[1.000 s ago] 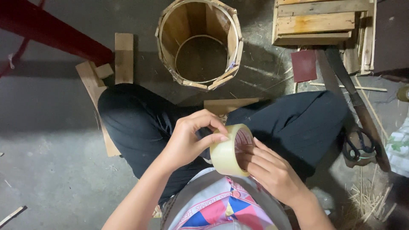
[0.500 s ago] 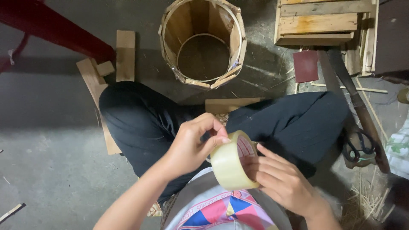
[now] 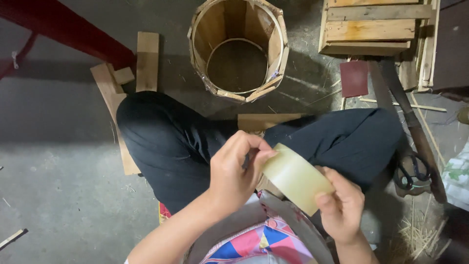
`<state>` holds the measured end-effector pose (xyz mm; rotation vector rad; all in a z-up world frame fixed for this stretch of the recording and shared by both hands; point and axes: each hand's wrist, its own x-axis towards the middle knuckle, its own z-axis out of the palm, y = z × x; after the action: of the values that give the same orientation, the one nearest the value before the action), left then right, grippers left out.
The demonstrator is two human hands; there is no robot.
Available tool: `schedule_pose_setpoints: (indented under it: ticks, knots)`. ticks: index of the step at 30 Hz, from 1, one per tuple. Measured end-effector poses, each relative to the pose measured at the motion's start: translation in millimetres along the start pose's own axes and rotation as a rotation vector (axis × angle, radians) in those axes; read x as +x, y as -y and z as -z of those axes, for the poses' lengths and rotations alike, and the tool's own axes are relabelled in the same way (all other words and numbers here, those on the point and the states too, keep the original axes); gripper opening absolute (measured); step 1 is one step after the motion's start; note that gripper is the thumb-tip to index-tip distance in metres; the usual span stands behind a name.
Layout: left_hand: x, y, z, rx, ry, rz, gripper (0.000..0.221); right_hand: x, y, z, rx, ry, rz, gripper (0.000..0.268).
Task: The person is assembling a drum-like wooden structure by wrapping clear adhesive tape around the slats to hold them in place, using scissors to cut the tape.
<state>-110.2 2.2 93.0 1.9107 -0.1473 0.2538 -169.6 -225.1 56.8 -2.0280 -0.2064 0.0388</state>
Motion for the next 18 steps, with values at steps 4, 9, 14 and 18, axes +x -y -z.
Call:
schedule_pose_setpoints:
  ticks: [4,9,14,18]
  knots:
    - [14,3,2,-0.160,0.083,0.217,0.006,18,14,-2,0.171,-0.022,-0.070,0.037]
    - [23,20,10,-0.578,0.332,0.427,0.002,19,2,7,0.243,0.062,-0.001,0.032]
    - [22,19,7,-0.622,0.337,0.560,0.010,22,4,6,0.331,0.041,0.047,0.039]
    - [22,7,9,-0.477,0.263,0.555,0.003,21,8,9,0.192,0.003,-0.004,0.039]
